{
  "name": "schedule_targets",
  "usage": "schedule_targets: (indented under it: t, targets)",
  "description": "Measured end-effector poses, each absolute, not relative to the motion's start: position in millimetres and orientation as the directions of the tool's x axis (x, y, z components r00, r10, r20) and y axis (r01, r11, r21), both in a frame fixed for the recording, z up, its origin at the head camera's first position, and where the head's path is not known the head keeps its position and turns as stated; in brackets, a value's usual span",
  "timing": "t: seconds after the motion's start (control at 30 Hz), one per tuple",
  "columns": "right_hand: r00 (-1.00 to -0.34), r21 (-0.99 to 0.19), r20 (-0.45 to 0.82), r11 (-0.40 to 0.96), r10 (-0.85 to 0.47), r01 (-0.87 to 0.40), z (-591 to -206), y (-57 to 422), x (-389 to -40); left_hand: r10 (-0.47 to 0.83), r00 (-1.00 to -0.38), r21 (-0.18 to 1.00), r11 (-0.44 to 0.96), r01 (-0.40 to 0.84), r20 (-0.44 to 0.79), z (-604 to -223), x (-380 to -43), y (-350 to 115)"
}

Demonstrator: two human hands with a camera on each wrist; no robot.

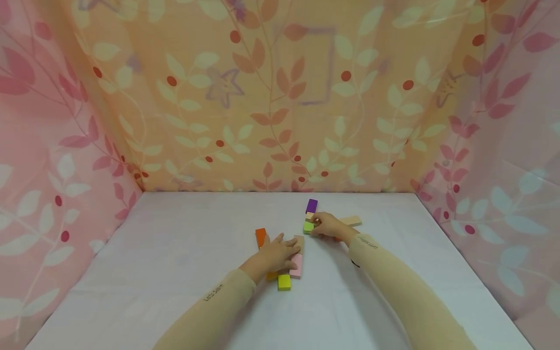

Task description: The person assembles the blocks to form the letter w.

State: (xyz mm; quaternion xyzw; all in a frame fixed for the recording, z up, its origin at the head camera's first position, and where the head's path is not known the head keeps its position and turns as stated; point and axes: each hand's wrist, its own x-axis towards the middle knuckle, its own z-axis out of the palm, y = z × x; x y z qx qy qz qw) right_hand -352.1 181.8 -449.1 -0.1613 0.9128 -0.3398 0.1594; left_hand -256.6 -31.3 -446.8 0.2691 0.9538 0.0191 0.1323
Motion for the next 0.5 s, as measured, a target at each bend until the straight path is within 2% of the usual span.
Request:
schedule_targets:
  t: [0.2, 0.3, 0.33, 0.5]
  targets:
    - [-0.874, -0.687, -0.141, 0.682, -0.464, -0.251, -459, 187, -353, 0.509, -0.824, 0.117, 0.860, 0.496, -0.248, -444, -256, -31]
    - [-0.893, -0.686, -0.148, 0.695, -0.425, -0.216, -459, 183, -349, 0.511, -0.822, 0.117, 0.859, 0.498, -0.252, -442, -256, -30]
    - [-0.905, -0.678, -0.180, 0.715, -0.385, -0.169, -449, 177, -342, 0.510, -0.822, 0.120, 0.860, 0.496, -0.253, -442, -256, -30]
    - [-0.918, -0.679, -0.189, 0.722, -0.350, -0.136, -446, 172, -338, 0.501, -0.825, 0.139, 0.866, 0.481, -0.263, -441, -255, -29]
